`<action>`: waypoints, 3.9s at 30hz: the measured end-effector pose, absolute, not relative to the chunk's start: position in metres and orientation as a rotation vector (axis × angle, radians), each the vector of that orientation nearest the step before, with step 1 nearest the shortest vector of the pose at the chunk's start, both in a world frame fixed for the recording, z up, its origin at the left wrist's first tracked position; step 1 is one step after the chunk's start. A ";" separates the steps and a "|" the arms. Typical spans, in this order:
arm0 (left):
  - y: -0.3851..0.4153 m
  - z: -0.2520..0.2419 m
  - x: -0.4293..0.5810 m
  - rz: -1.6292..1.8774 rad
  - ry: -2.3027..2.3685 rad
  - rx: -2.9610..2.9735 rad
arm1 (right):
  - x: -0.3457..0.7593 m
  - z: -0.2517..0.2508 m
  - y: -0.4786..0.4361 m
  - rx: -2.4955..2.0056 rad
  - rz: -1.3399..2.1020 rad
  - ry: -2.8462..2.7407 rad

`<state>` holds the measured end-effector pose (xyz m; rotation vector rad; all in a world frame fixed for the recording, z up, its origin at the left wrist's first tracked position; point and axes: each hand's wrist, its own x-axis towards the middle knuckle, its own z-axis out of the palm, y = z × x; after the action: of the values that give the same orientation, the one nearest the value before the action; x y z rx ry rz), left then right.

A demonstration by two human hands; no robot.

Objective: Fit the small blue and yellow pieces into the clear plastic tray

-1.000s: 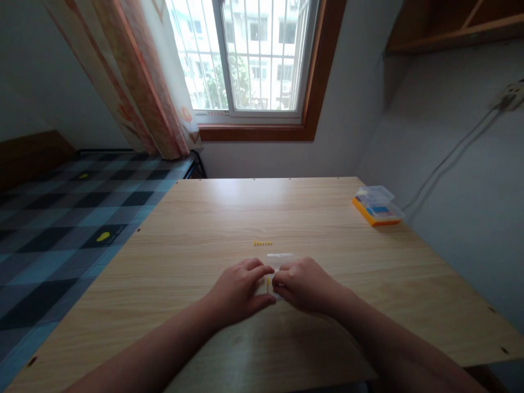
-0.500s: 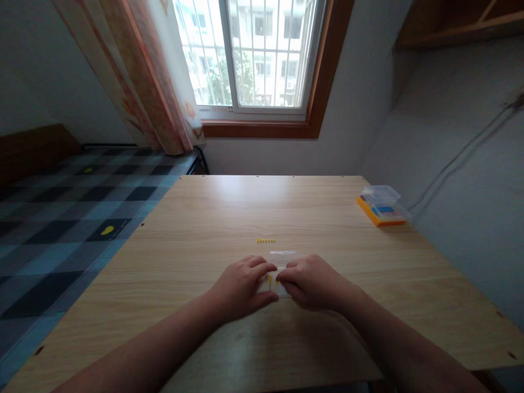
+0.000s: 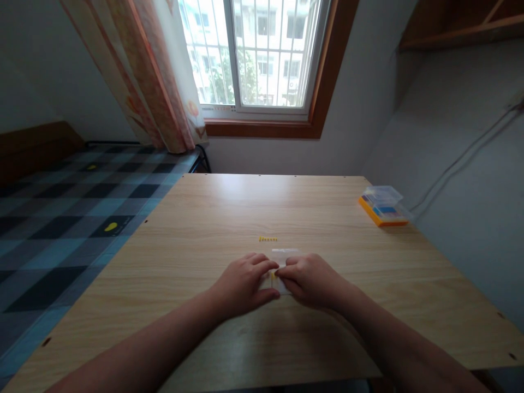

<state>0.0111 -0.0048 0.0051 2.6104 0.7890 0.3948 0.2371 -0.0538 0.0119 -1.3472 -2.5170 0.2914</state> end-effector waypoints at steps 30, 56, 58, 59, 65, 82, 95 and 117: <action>-0.006 0.007 0.013 0.392 0.798 2.625 | 0.236 0.013 -0.054 -1.379 0.297 -2.539; -0.005 0.007 0.013 0.393 0.799 2.633 | 0.233 0.013 -0.053 -1.410 0.254 -2.556; -0.005 0.006 0.013 0.395 0.798 2.628 | 0.234 0.013 -0.053 -1.407 0.259 -2.549; -0.005 0.006 0.013 0.396 0.796 2.625 | 0.234 0.013 -0.053 -1.402 0.261 -2.544; -0.005 0.004 0.012 0.420 0.787 2.630 | 0.240 0.016 -0.055 -1.218 0.227 -2.472; 0.043 -0.003 -0.006 0.468 1.097 2.755 | 0.251 0.039 -0.062 -0.871 -0.304 -1.741; 0.047 0.000 -0.005 0.455 1.122 2.787 | 0.259 0.036 -0.055 -0.901 -0.312 -1.707; 0.023 0.015 -0.008 0.692 1.131 2.529 | 0.246 0.025 -0.055 -0.777 -0.190 -1.861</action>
<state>-0.0077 0.0226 0.0147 2.5293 1.1307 0.6924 0.2460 -0.0548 0.0250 -0.7766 -1.8606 -0.1899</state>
